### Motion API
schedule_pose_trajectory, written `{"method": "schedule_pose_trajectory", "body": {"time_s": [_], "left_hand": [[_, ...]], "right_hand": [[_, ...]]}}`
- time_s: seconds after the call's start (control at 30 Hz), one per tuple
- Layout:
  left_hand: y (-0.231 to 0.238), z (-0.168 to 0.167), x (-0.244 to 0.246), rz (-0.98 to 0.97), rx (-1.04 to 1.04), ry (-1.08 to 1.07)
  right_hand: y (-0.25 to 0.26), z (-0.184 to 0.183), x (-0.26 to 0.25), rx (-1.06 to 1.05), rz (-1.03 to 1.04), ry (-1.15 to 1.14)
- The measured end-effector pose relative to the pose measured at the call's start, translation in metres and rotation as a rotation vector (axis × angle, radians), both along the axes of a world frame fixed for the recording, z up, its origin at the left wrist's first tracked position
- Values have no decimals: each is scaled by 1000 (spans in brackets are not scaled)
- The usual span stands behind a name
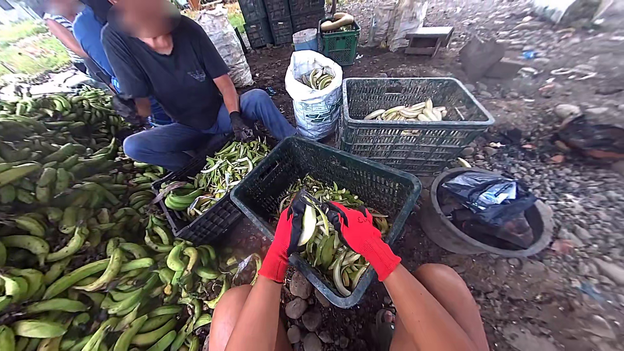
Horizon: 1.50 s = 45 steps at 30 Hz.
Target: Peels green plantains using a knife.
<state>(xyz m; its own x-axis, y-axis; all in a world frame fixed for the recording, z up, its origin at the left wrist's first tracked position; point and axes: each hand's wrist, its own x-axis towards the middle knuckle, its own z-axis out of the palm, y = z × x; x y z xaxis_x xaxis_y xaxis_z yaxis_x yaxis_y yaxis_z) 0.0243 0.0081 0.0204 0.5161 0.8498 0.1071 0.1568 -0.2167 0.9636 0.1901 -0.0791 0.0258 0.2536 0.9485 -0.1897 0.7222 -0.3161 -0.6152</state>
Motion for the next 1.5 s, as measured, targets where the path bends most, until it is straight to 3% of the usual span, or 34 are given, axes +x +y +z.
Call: {"method": "schedule_pose_trajectory", "body": {"time_s": [0.1,0.2,0.27,0.37,0.4,0.53,0.77,0.83,0.9,0.97,1.1,1.2,1.23,1.33,1.37,1.5], "left_hand": [[-8,1,2,-202,-17,24],[0,-9,4,-120,-152,-70],[11,-12,4,-27,-251,-197],[20,-15,3,148,-395,-394],[22,-15,3,186,-428,-434],[26,-16,2,233,-470,-437],[23,-18,3,300,-402,-499],[22,-18,0,263,-347,-491],[23,-29,-12,177,-1,-265],[22,-29,-20,144,202,-74],[20,-26,-17,137,196,-23],[17,-21,-16,182,276,210],[16,-19,-16,186,203,207],[15,-15,-4,213,-250,-139],[14,-14,-2,208,-326,-165],[8,-8,3,140,-276,-30]], "right_hand": [[9,-1,5,-17,-31,-17],[10,4,8,-43,-51,52],[8,-6,12,26,-152,322],[4,-35,10,228,-219,1188],[4,-35,7,194,-230,1234],[5,-15,-8,99,-121,466],[-9,-15,-20,60,124,-126],[-14,-15,-24,43,159,-189],[-17,-15,-26,68,171,-218],[-18,-16,-27,111,153,-234],[-15,-7,-28,94,112,-247],[-9,3,-31,-14,105,-210],[-8,4,-32,-37,101,-198],[-7,5,-29,-74,84,-162],[-7,5,-26,-80,73,-147],[-5,3,-14,-64,43,-79]]}}
